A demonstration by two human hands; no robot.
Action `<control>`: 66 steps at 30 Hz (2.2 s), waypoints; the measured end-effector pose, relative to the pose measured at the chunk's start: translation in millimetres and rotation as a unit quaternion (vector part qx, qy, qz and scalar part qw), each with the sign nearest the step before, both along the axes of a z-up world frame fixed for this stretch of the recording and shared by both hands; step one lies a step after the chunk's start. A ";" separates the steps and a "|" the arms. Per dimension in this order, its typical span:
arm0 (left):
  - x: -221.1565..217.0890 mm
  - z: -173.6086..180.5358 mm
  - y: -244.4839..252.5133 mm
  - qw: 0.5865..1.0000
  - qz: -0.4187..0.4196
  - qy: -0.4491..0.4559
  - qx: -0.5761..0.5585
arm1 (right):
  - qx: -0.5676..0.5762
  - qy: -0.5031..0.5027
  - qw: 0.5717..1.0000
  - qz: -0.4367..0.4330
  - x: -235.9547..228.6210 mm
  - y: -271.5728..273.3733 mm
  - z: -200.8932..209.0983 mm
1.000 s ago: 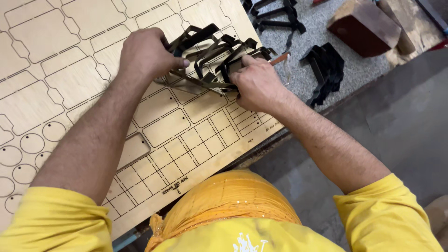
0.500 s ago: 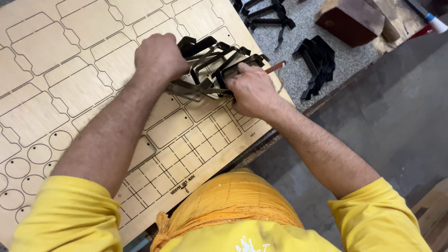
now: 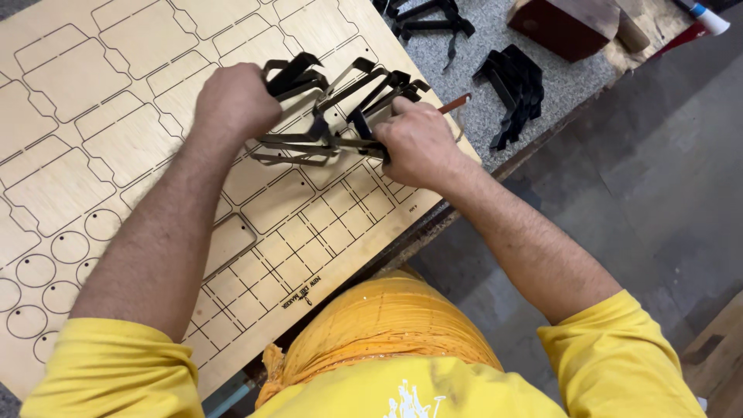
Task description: The person repeatedly rubs the edges of small dark metal pieces with a small abrasive block to smooth them. They handle the pieces one at a time, rotating them to treat different edges, and place finished pieces into a pile on the workbench.
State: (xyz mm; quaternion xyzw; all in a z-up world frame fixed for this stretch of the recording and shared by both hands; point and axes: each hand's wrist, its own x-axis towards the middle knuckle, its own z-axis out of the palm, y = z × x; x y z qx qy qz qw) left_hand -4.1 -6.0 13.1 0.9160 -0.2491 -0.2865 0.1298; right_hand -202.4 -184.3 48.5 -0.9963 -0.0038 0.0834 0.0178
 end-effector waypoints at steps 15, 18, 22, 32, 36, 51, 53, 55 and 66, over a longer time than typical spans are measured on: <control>-14.2 20.4 29.9 0.978 0.111 0.152 -0.094 | 0.067 -0.030 0.991 -0.116 -51.9 -32.7 59.0; -18.3 15.5 17.3 0.967 0.096 0.184 -0.144 | 0.082 -0.080 0.988 -0.103 -74.8 -42.0 73.4; -29.7 1.4 -7.6 0.951 0.083 0.241 -0.176 | 0.085 -0.085 0.985 -0.126 -110.9 -55.4 86.9; -78.2 26.5 -115.3 0.902 0.036 0.347 -0.254 | 0.033 -0.091 0.963 -0.251 -198.7 -133.3 105.3; -93.2 49.9 -189.3 0.916 -0.006 0.319 -0.244 | 0.007 -0.091 0.952 -0.293 -221.5 -189.8 106.5; -107.3 59.1 -605.4 0.947 -0.017 0.194 -0.257 | -0.081 -0.176 0.940 -0.281 -213.6 -548.8 41.6; -95.8 55.4 -644.4 0.945 0.024 0.197 -0.261 | -0.091 -0.168 0.939 -0.286 -193.0 -586.8 32.8; -88.8 49.1 -675.4 0.955 0.043 0.136 -0.260 | -0.095 -0.140 0.944 -0.284 -171.2 -618.2 23.3; -101.0 -21.8 -755.5 0.921 0.214 0.157 -0.286 | -0.122 -0.125 0.942 -0.287 -118.6 -689.6 -49.7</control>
